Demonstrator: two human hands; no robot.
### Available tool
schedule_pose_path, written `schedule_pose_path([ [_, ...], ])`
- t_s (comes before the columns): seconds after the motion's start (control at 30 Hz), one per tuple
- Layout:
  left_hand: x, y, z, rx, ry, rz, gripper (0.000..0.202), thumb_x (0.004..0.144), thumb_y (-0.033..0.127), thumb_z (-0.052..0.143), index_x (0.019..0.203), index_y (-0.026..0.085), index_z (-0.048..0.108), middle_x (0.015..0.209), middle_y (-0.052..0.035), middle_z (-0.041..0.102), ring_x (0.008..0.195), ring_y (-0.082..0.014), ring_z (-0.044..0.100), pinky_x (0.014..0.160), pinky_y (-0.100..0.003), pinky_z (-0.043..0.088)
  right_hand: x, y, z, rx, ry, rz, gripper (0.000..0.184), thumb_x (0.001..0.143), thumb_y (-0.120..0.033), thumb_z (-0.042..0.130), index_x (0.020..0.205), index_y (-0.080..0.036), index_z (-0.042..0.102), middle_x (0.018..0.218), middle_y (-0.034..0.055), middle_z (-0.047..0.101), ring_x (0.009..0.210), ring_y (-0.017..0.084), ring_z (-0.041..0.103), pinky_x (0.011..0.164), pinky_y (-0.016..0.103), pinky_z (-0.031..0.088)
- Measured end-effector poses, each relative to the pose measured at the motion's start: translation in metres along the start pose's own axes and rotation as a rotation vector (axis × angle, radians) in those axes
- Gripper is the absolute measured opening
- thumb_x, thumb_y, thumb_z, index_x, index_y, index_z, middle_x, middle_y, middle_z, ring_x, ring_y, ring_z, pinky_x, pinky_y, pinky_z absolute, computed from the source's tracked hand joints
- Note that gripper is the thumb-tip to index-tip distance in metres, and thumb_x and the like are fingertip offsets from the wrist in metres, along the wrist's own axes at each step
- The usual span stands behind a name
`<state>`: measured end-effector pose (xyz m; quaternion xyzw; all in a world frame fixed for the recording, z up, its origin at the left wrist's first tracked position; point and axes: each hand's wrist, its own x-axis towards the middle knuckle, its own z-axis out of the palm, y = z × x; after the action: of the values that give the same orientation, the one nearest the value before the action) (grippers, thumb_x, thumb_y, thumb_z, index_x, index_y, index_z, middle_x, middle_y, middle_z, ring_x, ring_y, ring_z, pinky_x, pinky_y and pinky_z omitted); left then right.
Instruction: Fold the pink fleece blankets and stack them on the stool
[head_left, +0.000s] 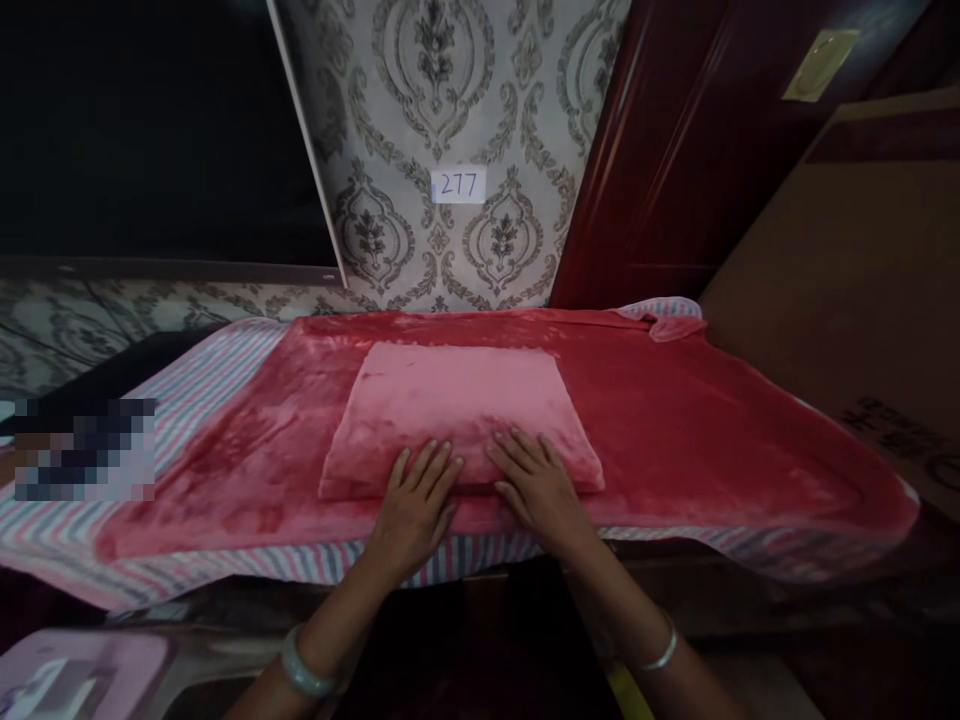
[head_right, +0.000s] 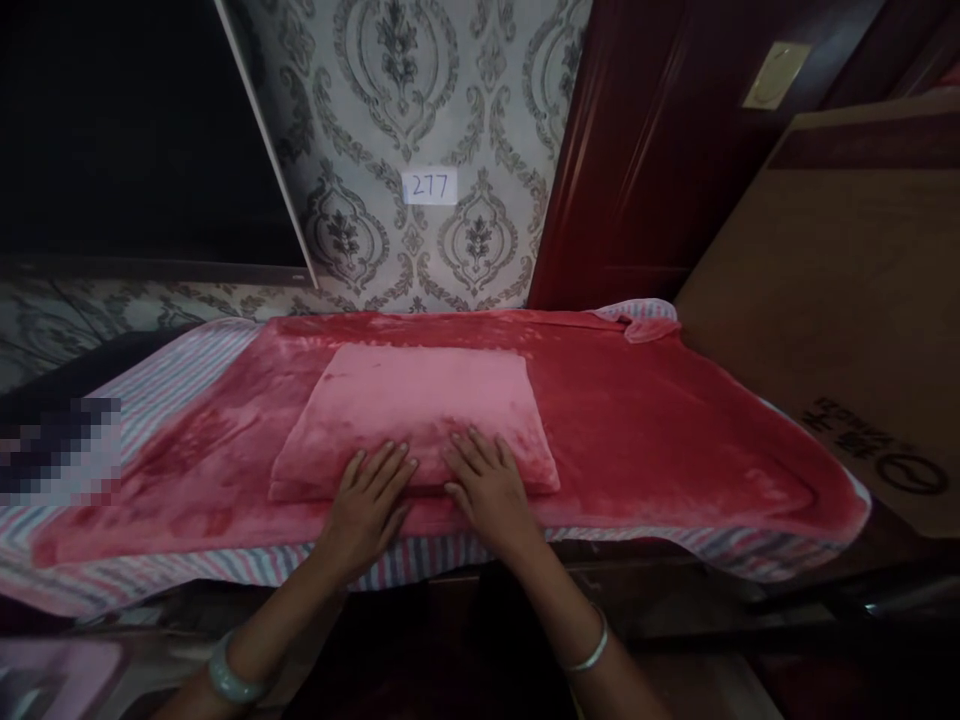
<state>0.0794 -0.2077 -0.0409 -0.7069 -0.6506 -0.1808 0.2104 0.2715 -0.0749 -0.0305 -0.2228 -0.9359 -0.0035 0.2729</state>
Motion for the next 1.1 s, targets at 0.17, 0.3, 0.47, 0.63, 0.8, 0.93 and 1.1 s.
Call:
schedule_pose_path([
  [0.17,0.006,-0.014,-0.018,-0.007,0.035,0.001,0.055,0.097,0.031,0.044,0.151,0.018,0.039,0.155,-0.0135,0.044,0.145,-0.0274,0.038,0.121,-0.053,0.02,-0.003,0.011,-0.01,-0.028,0.071,0.138,0.043,0.101,-0.03,0.041,0.142,-0.025,0.054,0.149,0.0074,0.052,0.143,0.028,0.04,0.117,0.058,0.026],
  [0.3,-0.003,-0.047,-0.032,0.042,0.014,-0.139,0.059,0.094,0.042,0.05,0.149,0.022,0.041,0.151,-0.0142,0.048,0.143,-0.0359,0.038,0.119,-0.067,0.011,-0.008,0.026,-0.01,-0.043,0.025,0.127,0.046,0.1,-0.034,0.043,0.146,-0.028,0.05,0.152,0.0061,0.048,0.144,0.029,0.037,0.116,0.06,0.025],
  [0.47,-0.031,-0.079,-0.027,0.001,-0.003,-0.177,0.06,0.094,0.04,0.052,0.151,0.025,0.038,0.152,-0.0126,0.048,0.143,-0.0332,0.039,0.112,-0.057,0.036,-0.026,0.042,-0.004,-0.05,0.009,0.066,0.06,0.097,-0.039,0.052,0.154,-0.027,0.037,0.157,0.0059,0.041,0.148,0.028,0.03,0.118,0.056,0.023],
  [0.63,-0.041,-0.086,-0.026,-0.095,0.065,-0.157,0.059,0.093,0.036,0.057,0.149,0.027,0.04,0.162,-0.0129,0.03,0.148,-0.0328,0.03,0.116,-0.054,0.035,-0.041,0.054,-0.004,-0.011,0.044,0.118,0.068,0.094,-0.034,0.056,0.157,-0.029,0.029,0.158,0.008,0.039,0.147,0.03,0.031,0.115,0.056,0.031],
  [0.8,-0.045,-0.092,-0.033,-0.102,-0.013,-0.233,0.058,0.093,0.027,0.052,0.149,0.022,0.04,0.167,-0.0159,0.01,0.151,-0.0366,0.022,0.115,-0.054,0.038,-0.053,0.07,-0.008,0.087,0.108,0.091,0.076,0.091,-0.016,0.05,0.159,-0.031,0.021,0.161,0.0066,0.032,0.149,0.027,0.028,0.118,0.052,0.033],
  [0.93,-0.048,-0.097,-0.036,-0.088,-0.07,-0.276,0.061,0.088,0.012,0.046,0.148,0.018,0.04,0.165,-0.019,0.015,0.146,-0.0347,0.034,0.11,-0.047,0.046,-0.057,0.074,-0.009,0.109,0.124,0.125,0.081,0.087,-0.008,0.046,0.159,-0.034,0.019,0.161,0.0062,0.032,0.146,0.026,0.034,0.116,0.052,0.038],
  [1.1,-0.046,-0.1,-0.036,-0.063,-0.056,-0.306,0.062,0.08,0.006,0.046,0.142,0.017,0.047,0.16,-0.0199,0.028,0.144,-0.0354,0.038,0.109,-0.05,0.047,-0.054,0.07,-0.009,0.12,0.12,0.167,0.085,0.082,-0.004,0.045,0.159,-0.031,0.021,0.159,0.008,0.035,0.143,0.026,0.037,0.115,0.051,0.038],
])
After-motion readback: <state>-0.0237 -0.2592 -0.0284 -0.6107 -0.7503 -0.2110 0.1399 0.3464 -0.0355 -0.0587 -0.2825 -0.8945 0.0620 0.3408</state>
